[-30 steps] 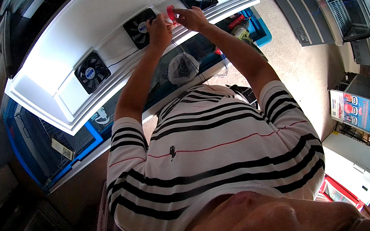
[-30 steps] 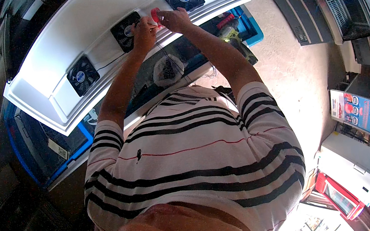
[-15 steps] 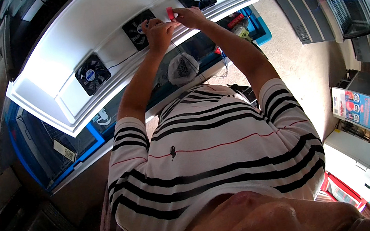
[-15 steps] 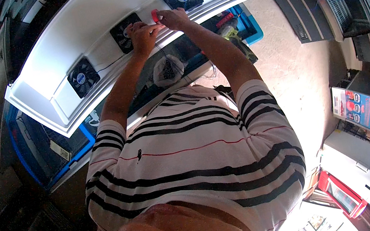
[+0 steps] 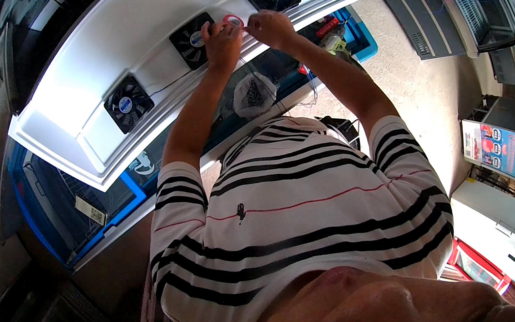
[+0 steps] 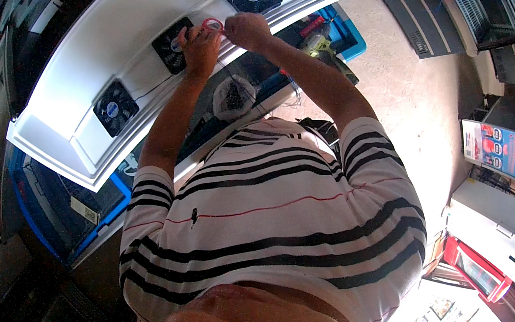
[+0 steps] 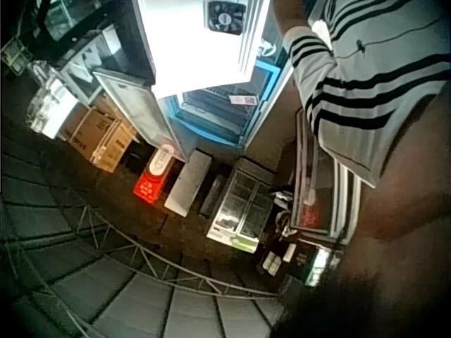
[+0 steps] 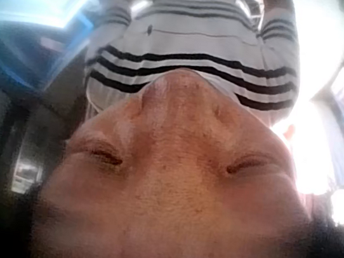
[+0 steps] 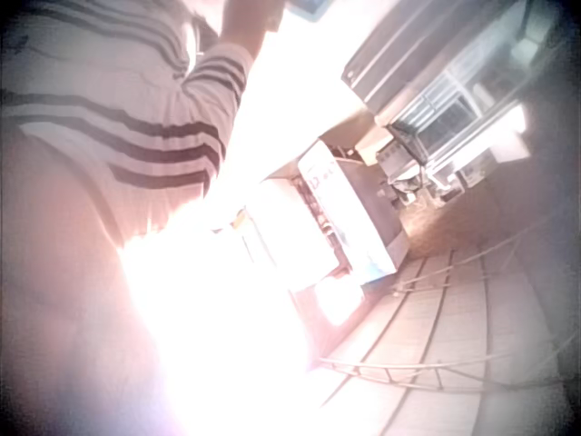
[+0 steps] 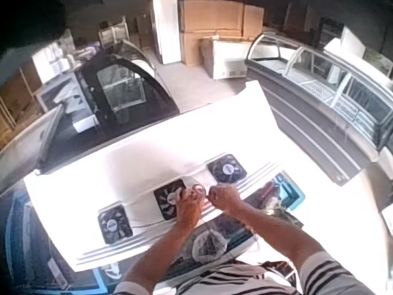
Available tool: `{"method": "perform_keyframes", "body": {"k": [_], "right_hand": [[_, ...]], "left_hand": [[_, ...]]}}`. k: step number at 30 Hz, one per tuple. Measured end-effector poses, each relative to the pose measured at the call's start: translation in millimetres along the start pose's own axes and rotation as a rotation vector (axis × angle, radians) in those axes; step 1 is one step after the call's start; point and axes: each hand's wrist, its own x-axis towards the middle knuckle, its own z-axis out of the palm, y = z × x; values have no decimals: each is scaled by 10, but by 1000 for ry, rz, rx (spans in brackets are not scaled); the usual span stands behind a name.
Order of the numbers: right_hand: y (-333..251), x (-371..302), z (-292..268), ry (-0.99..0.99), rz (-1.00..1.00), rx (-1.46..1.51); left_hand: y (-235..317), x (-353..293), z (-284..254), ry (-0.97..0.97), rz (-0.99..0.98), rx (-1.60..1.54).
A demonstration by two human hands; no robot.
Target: The person connects wires to three small black fans mounted on a white surface. They use red electrical tape to secure the wire connections and then attach a small black metal bracket to the wiring assembly.
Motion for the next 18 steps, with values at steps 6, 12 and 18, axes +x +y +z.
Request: {"method": "perform_keyframes", "body": {"k": [6, 12, 18], "right_hand": [[-79, -338, 466, 182, 81, 27], [-177, -465, 529, 279, 110, -186], [-75, -448, 432, 228, 85, -234]], "left_hand": [[64, -17, 18, 3, -42, -16], [186, -37, -14, 26, -161, -48], [116, -53, 183, -21, -186, -350]]}}
